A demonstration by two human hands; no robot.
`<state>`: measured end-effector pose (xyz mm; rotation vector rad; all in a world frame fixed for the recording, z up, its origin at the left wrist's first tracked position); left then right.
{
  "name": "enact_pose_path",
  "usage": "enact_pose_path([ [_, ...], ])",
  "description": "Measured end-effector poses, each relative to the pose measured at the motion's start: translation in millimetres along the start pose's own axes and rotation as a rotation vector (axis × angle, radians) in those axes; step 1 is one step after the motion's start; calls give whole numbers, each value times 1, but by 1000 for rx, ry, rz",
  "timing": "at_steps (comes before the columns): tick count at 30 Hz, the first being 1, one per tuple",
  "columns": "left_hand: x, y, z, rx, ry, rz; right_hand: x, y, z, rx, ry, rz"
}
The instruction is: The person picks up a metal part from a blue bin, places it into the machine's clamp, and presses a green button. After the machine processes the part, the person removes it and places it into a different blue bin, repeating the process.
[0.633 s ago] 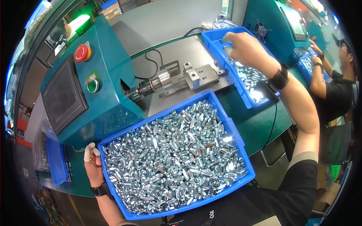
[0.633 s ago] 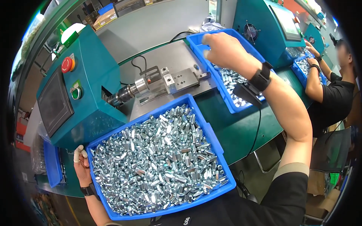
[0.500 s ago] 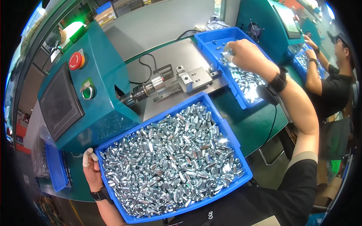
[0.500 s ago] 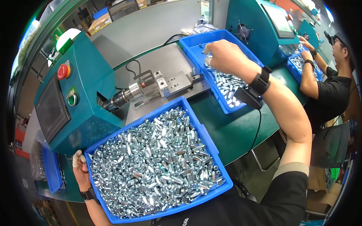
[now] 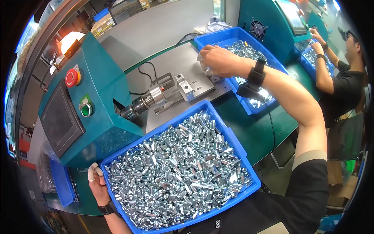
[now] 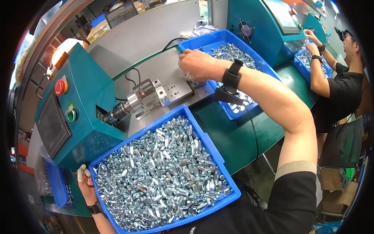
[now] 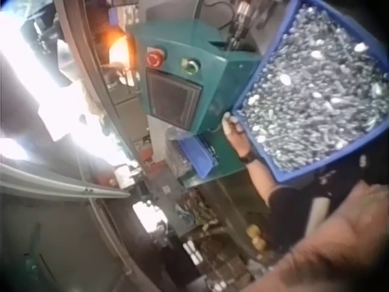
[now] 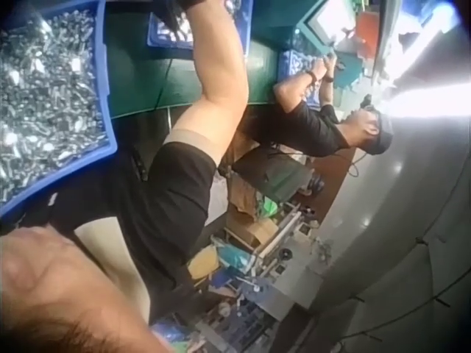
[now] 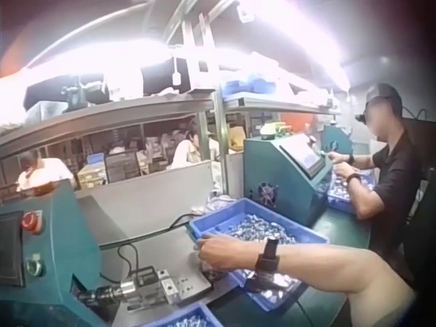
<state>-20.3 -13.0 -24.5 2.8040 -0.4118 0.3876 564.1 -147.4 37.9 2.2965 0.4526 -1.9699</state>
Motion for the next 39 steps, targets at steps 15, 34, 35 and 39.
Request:
enact_pose_path([
  [15,-7,-2,0,-16,12,2,-56,42,126,-369,-223,82],
  [34,-1,0,-5,-14,-7,-3,-40,-5,82,161,-902,-597],
  [35,3,1,-4,-25,5,-29,-33,-11,78,238,-989,-600],
  [39,-2,0,-3,-27,4,-52,-23,-21,78,420,-1257,-579],
])
Point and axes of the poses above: each hand's wrist, its own y-axis away from the middle knuckle, its own x-axis out of the palm, z = x × y, the point moved 1 cm from there along -y, towards the middle knuckle, and after that the axes turned 8 degrees about -x, right-handed, at the moved point
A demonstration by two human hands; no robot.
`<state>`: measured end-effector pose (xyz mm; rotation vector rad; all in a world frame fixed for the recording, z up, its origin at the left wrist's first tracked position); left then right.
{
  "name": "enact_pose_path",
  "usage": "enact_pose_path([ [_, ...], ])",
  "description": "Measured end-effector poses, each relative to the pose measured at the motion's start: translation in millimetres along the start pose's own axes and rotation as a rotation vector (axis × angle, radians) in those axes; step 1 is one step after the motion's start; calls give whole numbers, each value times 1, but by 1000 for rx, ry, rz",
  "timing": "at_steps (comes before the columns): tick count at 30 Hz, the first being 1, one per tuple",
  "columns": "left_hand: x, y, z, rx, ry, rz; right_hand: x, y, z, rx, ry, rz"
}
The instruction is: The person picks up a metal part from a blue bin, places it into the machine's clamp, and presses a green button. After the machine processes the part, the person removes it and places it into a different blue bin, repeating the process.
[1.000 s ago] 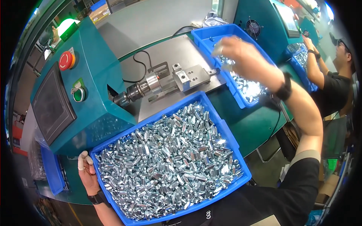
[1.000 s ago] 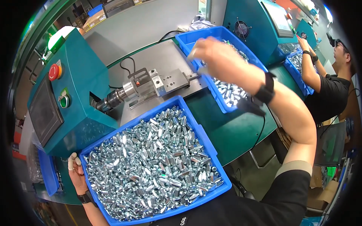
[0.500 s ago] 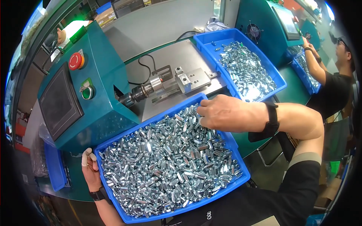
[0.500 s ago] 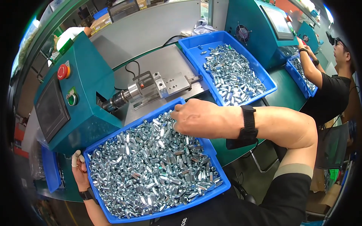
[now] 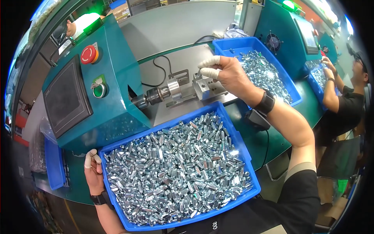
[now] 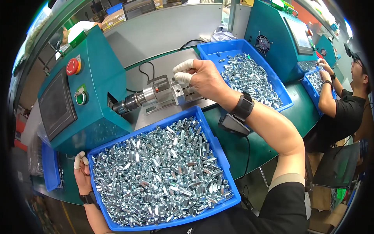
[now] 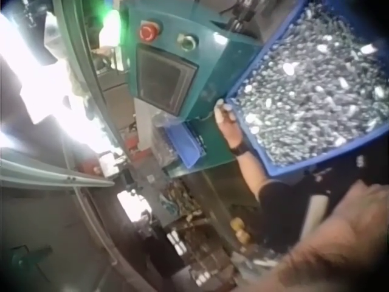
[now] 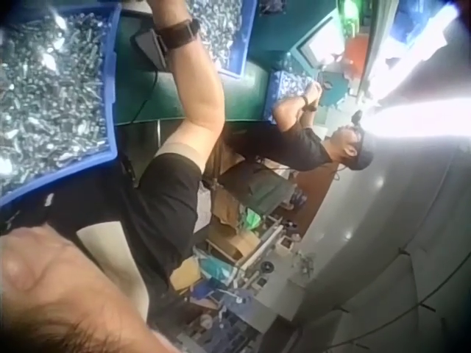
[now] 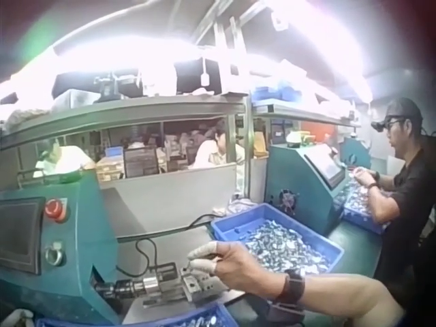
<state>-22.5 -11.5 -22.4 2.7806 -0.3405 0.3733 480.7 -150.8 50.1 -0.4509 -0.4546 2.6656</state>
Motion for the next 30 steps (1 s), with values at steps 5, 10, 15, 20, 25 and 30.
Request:
enact_pose_path([
  [5,-8,1,-2,-3,-20,66,3,6,-6,95,-96,46],
  [10,-9,-1,-1,-8,1,61,-2,6,-7,59,-23,89],
  [15,-8,-1,0,15,-9,81,-6,3,-7,-202,230,130],
  [20,-8,1,0,13,-13,71,-9,5,9,-270,409,242],
  [25,-6,0,-1,8,-13,75,-2,18,15,-245,468,244],
  [30,-5,-1,-2,-1,-15,61,13,29,12,-118,304,172],
])
Point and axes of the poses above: each hand's wrist, its own y-axis away from the middle knuckle, its own x-axis out of the palm, z = x × y, the point moved 1 cm from there along -y, towards the middle knuckle, and after that the axes turned 8 degrees about -x, right-handed, at the moved point
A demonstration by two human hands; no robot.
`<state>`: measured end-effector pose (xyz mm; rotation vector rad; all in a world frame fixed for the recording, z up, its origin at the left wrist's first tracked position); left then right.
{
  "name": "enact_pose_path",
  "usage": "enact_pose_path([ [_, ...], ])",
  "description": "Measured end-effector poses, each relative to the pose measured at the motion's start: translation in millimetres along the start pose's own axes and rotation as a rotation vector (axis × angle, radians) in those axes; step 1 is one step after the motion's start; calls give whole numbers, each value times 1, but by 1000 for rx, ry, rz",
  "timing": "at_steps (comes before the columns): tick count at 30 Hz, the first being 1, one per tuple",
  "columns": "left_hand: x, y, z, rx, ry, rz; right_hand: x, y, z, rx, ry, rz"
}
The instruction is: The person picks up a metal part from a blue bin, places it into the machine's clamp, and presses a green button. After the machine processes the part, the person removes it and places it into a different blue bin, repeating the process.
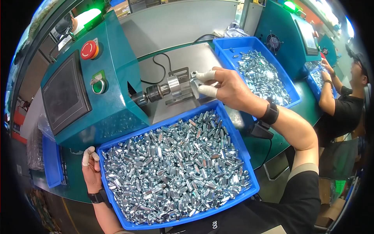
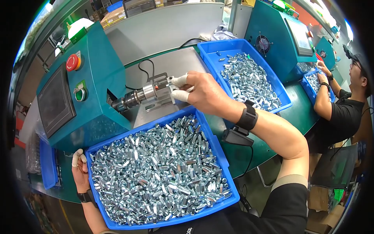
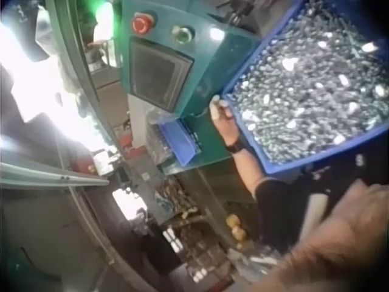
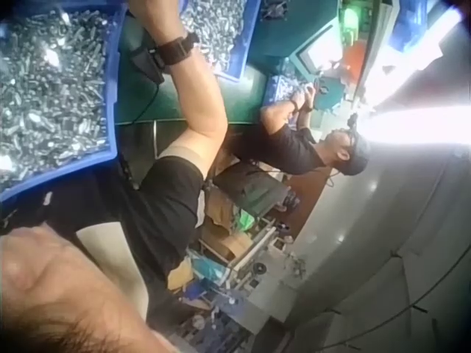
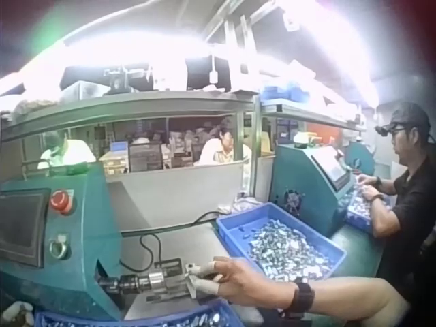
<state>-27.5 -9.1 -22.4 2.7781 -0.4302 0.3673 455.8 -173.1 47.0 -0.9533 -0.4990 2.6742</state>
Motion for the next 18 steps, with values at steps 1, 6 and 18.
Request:
enact_pose_path([
  [1,1,1,0,-4,3,3,2,-1,1,1,0,-3],
  [6,6,1,1,2,-1,-36,6,-6,8,111,-147,36],
  [18,4,-1,1,6,3,-34,-7,-19,-2,88,-458,228],
])
Point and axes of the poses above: each hand's wrist, its own y-axis away from the middle knuckle, its own x-axis out of the palm, z = x × y, the point moved 1 cm from there along -y, towards the middle knuckle, and after that the axes turned 8 degrees about -x, right-handed, at the moved point
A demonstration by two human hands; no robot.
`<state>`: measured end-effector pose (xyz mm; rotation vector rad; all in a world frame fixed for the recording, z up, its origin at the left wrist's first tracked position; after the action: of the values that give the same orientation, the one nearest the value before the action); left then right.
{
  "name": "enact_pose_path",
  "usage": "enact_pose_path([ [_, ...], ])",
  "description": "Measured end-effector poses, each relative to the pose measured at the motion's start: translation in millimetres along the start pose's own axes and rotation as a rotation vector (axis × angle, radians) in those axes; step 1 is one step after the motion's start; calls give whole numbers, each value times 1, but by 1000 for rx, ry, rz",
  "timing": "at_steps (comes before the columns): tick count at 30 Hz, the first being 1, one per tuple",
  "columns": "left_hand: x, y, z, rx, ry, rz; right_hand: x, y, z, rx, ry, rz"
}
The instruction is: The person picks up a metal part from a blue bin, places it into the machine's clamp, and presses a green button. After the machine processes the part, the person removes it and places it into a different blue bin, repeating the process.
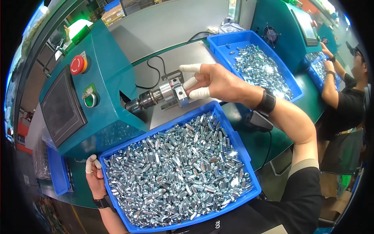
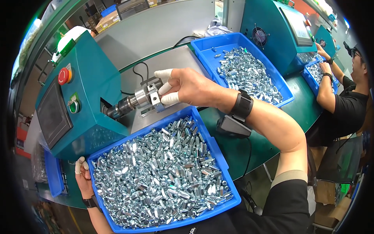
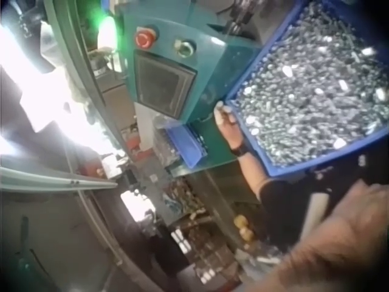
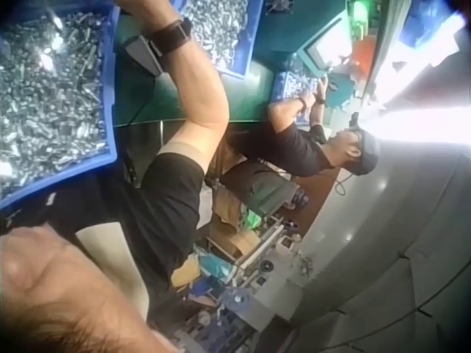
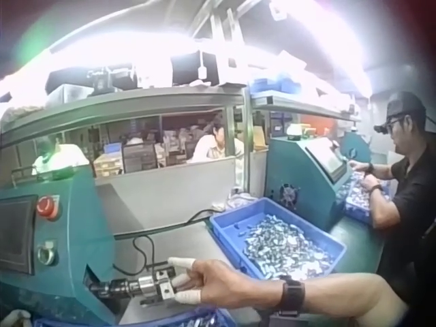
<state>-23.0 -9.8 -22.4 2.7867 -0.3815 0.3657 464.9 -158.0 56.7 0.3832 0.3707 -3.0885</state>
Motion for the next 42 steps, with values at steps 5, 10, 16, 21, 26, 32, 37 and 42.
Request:
enact_pose_path([
  [5,-11,-3,2,-10,2,64,-9,2,-5,33,-150,34],
  [10,-4,-2,4,20,45,41,-12,3,-8,66,-214,48],
  [16,3,0,4,14,71,40,-13,3,-7,56,-217,74],
  [21,-5,-2,4,19,62,48,-11,3,-2,57,-199,37],
  [26,-9,1,1,-6,33,52,0,0,-9,107,-192,-101],
  [32,-7,1,-2,0,-18,31,-13,-11,0,199,357,-196],
  [37,-3,1,-2,20,-25,41,-7,-32,4,62,949,-118],
  [42,0,4,0,27,-34,38,-4,-32,31,66,1209,-89],
])
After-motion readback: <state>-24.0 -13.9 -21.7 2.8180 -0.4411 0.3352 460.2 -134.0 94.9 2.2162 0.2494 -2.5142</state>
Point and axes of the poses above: each hand's wrist, its own y-axis away from the middle knuckle, its own x-axis out of the palm, z = x × y, the point moved 1 cm from there along -y, towards the middle knuckle, and after that the axes turned 8 degrees about -x, right-handed, at the moved point
